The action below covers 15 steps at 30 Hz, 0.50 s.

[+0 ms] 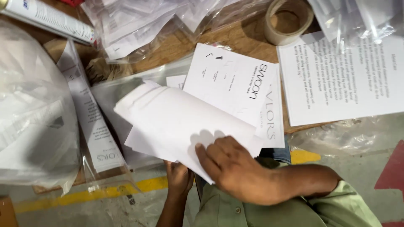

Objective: The person organizes papers by sorting them and placing them into clear plastic envelopes on a wooden table.

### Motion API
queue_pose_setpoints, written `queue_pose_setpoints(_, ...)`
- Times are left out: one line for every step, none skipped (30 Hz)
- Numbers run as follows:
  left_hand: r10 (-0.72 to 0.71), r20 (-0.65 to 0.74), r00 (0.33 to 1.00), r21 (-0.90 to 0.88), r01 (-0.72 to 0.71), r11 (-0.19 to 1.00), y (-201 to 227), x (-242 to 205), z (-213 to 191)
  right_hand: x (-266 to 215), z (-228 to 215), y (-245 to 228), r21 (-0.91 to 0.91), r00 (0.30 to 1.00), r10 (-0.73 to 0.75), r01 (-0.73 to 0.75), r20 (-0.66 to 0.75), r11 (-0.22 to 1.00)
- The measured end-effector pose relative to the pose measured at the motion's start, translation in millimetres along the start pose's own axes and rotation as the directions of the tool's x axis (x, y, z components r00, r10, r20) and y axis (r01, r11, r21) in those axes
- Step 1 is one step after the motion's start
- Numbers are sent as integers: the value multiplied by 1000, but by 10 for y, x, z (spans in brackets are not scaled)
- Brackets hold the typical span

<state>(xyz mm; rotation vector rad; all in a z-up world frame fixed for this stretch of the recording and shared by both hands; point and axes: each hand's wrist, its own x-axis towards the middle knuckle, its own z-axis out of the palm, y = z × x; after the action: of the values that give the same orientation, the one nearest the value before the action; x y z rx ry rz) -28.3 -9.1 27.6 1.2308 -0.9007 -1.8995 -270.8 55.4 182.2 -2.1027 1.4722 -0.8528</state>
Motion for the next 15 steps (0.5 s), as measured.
queue_pose_setpoints(-8,45,999,-141,15,990,-54,0,-78,-9,39,-54,16,999,-52,52,-7,999)
queue_pose_setpoints(-2,29,1000,-142,6,990,-76,-28,-103,-40,73,-74,25,998,-65,65,-1,998)
queue_pose_setpoints(60,97,994,-109,-49,993,-84,-13,-122,-57,103,-78,-6,996,-91,91,13,996)
queue_pose_setpoints(117,166,979,-79,-106,991,-92,0,-139,-76,131,-81,-36,993,-115,116,26,993)
queue_pose_setpoints(121,157,980,-76,-110,991,-71,-4,-126,-76,133,-81,-30,992,-123,124,27,992)
queue_pose_setpoints(82,133,988,-32,-78,996,-54,-9,-111,-80,136,-79,-15,987,-143,145,69,989)
queue_pose_setpoints(41,114,993,9,-42,999,-44,2,-84,-89,133,-76,-4,981,-157,159,110,987)
queue_pose_setpoints(41,112,993,9,-43,999,-10,-8,-62,-83,148,-83,-3,981,-159,160,111,987)
queue_pose_setpoints(96,181,979,10,-100,995,15,-9,-29,-85,157,-89,-10,983,-153,154,101,988)
queue_pose_setpoints(150,249,957,7,-157,988,38,-9,6,-89,166,-92,-17,985,-147,149,91,989)
queue_pose_setpoints(145,253,956,4,-152,988,48,-14,4,-84,163,-96,-19,986,-140,142,93,990)
queue_pose_setpoints(132,237,963,18,-140,990,56,-17,3,-79,161,-98,-20,985,-150,153,87,988)
queue_pose_setpoints(117,219,969,32,-127,991,60,-23,3,-77,159,-98,-20,984,-161,163,82,986)
queue_pose_setpoints(112,222,968,29,-121,992,54,-20,-2,-87,153,-68,-21,984,-154,156,85,987)
queue_pose_setpoints(102,212,972,36,-112,993,48,-14,-6,-93,145,-39,10,987,-144,143,71,990)
